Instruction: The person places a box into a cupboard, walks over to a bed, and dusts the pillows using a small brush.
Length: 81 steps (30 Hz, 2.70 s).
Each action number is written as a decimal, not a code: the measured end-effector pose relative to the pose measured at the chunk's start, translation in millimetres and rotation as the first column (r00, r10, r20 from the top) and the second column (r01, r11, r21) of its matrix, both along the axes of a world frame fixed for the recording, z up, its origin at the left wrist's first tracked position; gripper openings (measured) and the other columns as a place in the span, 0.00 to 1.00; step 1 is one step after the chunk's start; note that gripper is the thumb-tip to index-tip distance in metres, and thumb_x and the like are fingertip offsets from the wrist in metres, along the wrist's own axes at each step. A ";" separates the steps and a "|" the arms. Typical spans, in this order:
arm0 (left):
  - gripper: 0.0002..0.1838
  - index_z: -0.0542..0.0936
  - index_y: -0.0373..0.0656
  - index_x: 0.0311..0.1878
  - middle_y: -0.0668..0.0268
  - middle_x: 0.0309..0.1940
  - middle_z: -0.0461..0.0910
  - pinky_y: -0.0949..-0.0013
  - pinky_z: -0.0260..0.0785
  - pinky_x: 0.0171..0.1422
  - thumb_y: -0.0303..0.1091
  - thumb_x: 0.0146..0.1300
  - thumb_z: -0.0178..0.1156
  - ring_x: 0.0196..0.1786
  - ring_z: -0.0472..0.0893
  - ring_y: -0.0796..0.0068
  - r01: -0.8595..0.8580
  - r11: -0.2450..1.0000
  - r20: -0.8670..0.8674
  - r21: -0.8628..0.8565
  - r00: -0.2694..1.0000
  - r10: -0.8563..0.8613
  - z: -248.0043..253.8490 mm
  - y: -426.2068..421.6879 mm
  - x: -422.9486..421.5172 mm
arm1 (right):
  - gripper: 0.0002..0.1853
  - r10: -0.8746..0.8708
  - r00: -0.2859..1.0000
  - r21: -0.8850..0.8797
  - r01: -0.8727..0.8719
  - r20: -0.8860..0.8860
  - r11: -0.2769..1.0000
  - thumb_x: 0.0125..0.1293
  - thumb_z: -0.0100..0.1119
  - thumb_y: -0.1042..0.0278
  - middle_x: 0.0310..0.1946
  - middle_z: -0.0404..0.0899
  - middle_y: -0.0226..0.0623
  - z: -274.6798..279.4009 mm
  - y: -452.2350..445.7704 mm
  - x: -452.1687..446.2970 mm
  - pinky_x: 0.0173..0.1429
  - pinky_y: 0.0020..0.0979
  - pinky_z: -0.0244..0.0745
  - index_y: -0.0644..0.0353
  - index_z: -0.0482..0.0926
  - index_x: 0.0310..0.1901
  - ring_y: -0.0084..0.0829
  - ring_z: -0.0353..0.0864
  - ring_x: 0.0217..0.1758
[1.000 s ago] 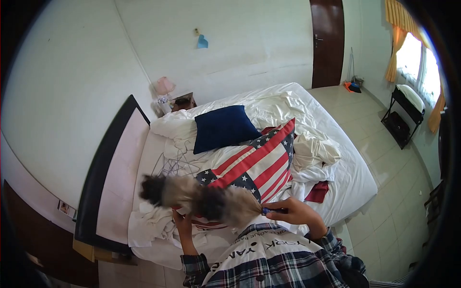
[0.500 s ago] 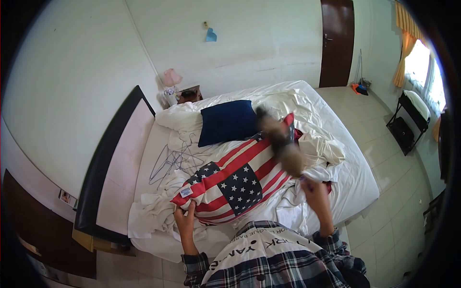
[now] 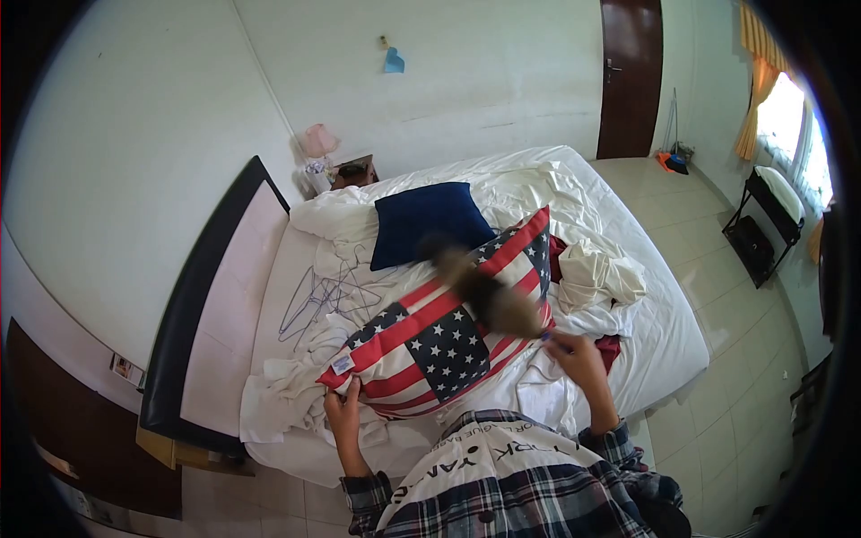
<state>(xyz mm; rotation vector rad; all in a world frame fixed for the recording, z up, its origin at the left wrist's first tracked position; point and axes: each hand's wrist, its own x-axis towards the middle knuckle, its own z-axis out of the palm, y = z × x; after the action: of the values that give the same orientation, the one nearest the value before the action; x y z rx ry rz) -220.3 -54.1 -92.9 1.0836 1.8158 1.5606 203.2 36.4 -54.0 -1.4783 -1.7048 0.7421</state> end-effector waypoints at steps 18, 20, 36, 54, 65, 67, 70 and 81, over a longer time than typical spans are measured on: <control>0.26 0.71 0.35 0.61 0.53 0.52 0.79 0.63 0.65 0.65 0.37 0.61 0.61 0.55 0.78 0.60 -0.168 0.965 -0.110 0.202 0.975 0.193 -23.0 28.3 -28.9 | 0.20 -0.597 0.802 0.083 0.594 0.024 0.801 0.69 0.59 0.56 0.33 0.83 0.56 -31.7 -29.7 31.4 0.42 0.42 0.77 0.59 0.81 0.57 0.52 0.86 0.37; 0.24 0.73 0.34 0.58 0.52 0.47 0.81 0.63 0.68 0.61 0.35 0.60 0.59 0.50 0.79 0.60 -0.196 0.968 -0.062 0.160 0.976 0.208 -3.6 27.0 -42.7 | 0.20 -0.630 0.777 0.120 0.625 -0.005 0.771 0.70 0.59 0.57 0.35 0.84 0.56 -34.9 -33.0 38.9 0.44 0.42 0.77 0.60 0.81 0.56 0.52 0.86 0.39; 0.35 0.77 0.40 0.59 0.48 0.44 0.84 0.49 0.73 0.52 0.64 0.66 0.53 0.47 0.84 0.48 0.300 0.928 -0.882 -0.218 0.347 -0.320 47.8 228.1 191.5 | 0.16 -0.357 0.915 -0.126 0.383 0.189 0.915 0.67 0.59 0.57 0.34 0.84 0.53 -47.5 -78.9 52.9 0.43 0.47 0.76 0.60 0.83 0.48 0.52 0.83 0.37; 0.23 0.80 0.34 0.36 0.47 0.26 0.81 0.52 0.68 0.34 0.48 0.74 0.53 0.30 0.80 0.45 0.082 0.849 -0.653 0.523 0.678 0.337 52.5 168.0 124.8 | 0.19 -0.422 0.871 -0.157 0.466 0.250 0.871 0.65 0.61 0.54 0.37 0.84 0.52 -62.8 -67.2 76.4 0.46 0.47 0.77 0.58 0.84 0.51 0.54 0.83 0.41; 0.22 0.75 0.25 0.51 0.55 0.40 0.81 0.68 0.68 0.49 0.40 0.79 0.45 0.39 0.74 0.70 -0.458 0.499 0.215 0.736 0.856 0.470 160.7 127.2 108.9 | 0.21 -0.514 0.762 0.105 0.593 -0.395 0.799 0.73 0.58 0.62 0.27 0.82 0.42 42.7 -63.4 61.7 0.36 0.28 0.71 0.66 0.77 0.61 0.23 0.76 0.29; 0.22 0.74 0.24 0.54 0.52 0.45 0.81 0.67 0.67 0.53 0.40 0.78 0.46 0.42 0.75 0.68 -0.386 0.600 0.110 0.700 0.889 0.444 138.9 135.1 112.5 | 0.20 -0.422 0.767 0.095 0.525 -0.484 0.846 0.72 0.60 0.64 0.24 0.77 0.32 65.6 -71.0 46.6 0.31 0.24 0.65 0.66 0.77 0.61 0.17 0.69 0.27; 0.23 0.74 0.27 0.58 0.51 0.50 0.80 0.66 0.65 0.59 0.41 0.77 0.48 0.48 0.76 0.67 -0.113 0.819 0.107 0.563 0.992 0.063 75.7 150.1 101.4 | 0.21 -0.063 0.936 0.328 0.184 -0.346 0.927 0.67 0.65 0.69 0.26 0.79 0.38 83.5 -83.5 27.2 0.29 0.26 0.66 0.66 0.78 0.60 0.17 0.67 0.23; 0.17 0.74 0.30 0.61 0.65 0.49 0.80 0.76 0.68 0.50 0.30 0.74 0.52 0.47 0.76 0.79 -0.089 0.891 0.207 0.445 0.978 -0.006 -11.8 134.7 71.1 | 0.19 -0.518 0.808 0.142 0.569 -0.282 0.810 0.71 0.60 0.64 0.30 0.84 0.47 37.6 -59.5 41.1 0.34 0.29 0.72 0.66 0.78 0.59 0.22 0.77 0.27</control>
<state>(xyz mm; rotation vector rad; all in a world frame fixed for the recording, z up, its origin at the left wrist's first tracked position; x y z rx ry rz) -149.2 80.7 -104.7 1.0345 1.3781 2.1054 244.4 -23.0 -16.4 -1.5490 -1.0565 0.3734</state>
